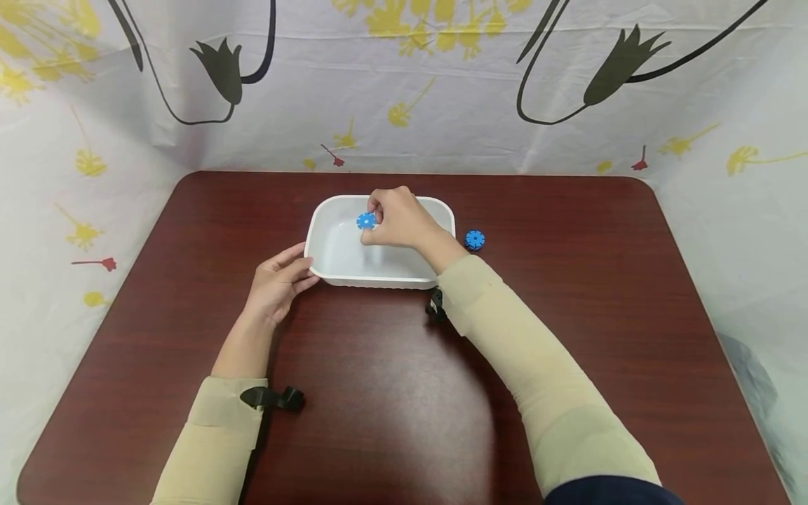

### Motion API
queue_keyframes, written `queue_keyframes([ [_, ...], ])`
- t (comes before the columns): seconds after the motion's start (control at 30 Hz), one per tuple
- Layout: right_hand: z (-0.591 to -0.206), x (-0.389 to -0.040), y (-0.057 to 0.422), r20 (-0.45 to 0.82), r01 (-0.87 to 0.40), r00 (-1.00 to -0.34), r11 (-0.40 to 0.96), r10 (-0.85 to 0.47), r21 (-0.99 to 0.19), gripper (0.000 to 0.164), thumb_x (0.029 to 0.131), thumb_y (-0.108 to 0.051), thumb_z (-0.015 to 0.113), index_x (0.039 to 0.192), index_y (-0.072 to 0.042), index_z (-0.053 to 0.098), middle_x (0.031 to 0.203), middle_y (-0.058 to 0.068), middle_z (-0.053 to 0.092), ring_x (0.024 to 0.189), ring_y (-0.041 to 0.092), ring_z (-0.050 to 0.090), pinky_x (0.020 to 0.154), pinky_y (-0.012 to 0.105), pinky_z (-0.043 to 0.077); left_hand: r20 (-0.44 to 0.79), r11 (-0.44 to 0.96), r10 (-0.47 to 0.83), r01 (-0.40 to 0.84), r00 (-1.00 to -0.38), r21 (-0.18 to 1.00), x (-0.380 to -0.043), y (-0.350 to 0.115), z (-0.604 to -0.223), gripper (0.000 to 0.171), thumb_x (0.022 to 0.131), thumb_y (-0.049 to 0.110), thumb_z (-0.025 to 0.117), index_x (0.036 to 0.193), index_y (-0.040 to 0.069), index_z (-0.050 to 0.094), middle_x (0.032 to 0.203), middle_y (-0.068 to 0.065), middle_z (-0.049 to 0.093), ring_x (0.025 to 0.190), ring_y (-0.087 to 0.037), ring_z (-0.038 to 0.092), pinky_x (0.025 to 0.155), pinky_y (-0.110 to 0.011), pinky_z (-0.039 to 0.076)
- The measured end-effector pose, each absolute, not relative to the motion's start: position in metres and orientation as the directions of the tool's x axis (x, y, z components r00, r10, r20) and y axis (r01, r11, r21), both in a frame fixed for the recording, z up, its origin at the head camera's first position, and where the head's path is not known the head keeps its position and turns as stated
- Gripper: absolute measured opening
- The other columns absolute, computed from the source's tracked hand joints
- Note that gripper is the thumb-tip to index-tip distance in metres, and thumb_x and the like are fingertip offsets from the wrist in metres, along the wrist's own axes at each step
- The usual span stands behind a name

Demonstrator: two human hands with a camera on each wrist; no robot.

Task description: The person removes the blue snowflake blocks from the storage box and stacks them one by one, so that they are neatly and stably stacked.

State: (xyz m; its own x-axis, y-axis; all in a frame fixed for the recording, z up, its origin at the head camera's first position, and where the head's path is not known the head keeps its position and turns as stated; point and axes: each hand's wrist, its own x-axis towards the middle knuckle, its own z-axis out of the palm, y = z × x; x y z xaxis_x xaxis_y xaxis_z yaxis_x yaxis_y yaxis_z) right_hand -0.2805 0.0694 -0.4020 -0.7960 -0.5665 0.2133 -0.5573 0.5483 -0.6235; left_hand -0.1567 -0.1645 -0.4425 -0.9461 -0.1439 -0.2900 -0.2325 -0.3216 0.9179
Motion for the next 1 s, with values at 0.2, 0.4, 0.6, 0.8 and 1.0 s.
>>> queue_keyframes([
  [0.2, -0.403, -0.277, 0.081, 0.235, -0.542, -0.812, 0.541, -0.533, -0.643, 0.027, 0.064, -0.019, 0.075, 0.085, -0.007, 0.062, 0.071, 0.002, 0.059, 0.065, 0.014, 0.052, 0.059, 0.025, 0.044, -0.298, -0.326, -0.148, -0.238, -0.943, 0.915, -0.157, -0.165, -0.443, 0.045, 0.096, -0.004, 0.063, 0.14, -0.005, 0.055, 0.086, -0.003, 0.069, 0.073, -0.012, 0.069, 0.075, -0.027, 0.064],
  [0.4, -0.403, -0.272, 0.094, 0.23, -0.515, -0.833, 0.556, -0.503, -0.652, 0.028, 0.064, -0.018, 0.076, 0.086, -0.007, 0.062, 0.073, 0.002, 0.06, 0.066, 0.015, 0.053, 0.058, 0.025, 0.044, -0.304, -0.335, -0.148, -0.241, -0.941, 0.911, -0.157, -0.164, -0.443, 0.045, 0.096, -0.004, 0.063, 0.14, -0.005, 0.054, 0.087, -0.004, 0.07, 0.073, -0.013, 0.069, 0.075, -0.027, 0.064],
  [0.6, -0.403, -0.269, 0.106, 0.248, -0.508, -0.844, 0.558, -0.476, -0.656, 0.026, 0.065, -0.017, 0.075, 0.086, -0.005, 0.063, 0.073, 0.004, 0.06, 0.066, 0.016, 0.054, 0.058, 0.024, 0.045, -0.307, -0.344, -0.146, -0.243, -0.94, 0.907, -0.157, -0.164, -0.443, 0.044, 0.096, -0.004, 0.063, 0.14, -0.005, 0.054, 0.087, -0.005, 0.07, 0.072, -0.013, 0.069, 0.074, -0.027, 0.064],
  [0.8, -0.404, -0.268, 0.117, 0.273, -0.505, -0.853, 0.571, -0.445, -0.647, 0.026, 0.066, -0.017, 0.075, 0.086, -0.004, 0.064, 0.072, 0.003, 0.062, 0.066, 0.015, 0.056, 0.058, 0.022, 0.046, -0.31, -0.357, -0.142, -0.244, -0.94, 0.902, -0.157, -0.163, -0.442, 0.046, 0.097, -0.004, 0.062, 0.141, -0.006, 0.052, 0.084, -0.002, 0.071, 0.071, -0.012, 0.068, 0.073, -0.025, 0.064],
  [1.0, -0.403, -0.268, 0.127, 0.279, -0.506, -0.856, 0.587, -0.436, -0.632, 0.027, 0.066, -0.017, 0.076, 0.086, -0.004, 0.065, 0.073, 0.004, 0.063, 0.066, 0.015, 0.058, 0.06, 0.021, 0.047, -0.312, -0.353, -0.14, -0.247, -0.94, 0.903, -0.157, -0.162, -0.442, 0.045, 0.097, -0.004, 0.061, 0.14, -0.007, 0.052, 0.083, -0.001, 0.071, 0.07, -0.012, 0.068, 0.073, -0.025, 0.064],
])
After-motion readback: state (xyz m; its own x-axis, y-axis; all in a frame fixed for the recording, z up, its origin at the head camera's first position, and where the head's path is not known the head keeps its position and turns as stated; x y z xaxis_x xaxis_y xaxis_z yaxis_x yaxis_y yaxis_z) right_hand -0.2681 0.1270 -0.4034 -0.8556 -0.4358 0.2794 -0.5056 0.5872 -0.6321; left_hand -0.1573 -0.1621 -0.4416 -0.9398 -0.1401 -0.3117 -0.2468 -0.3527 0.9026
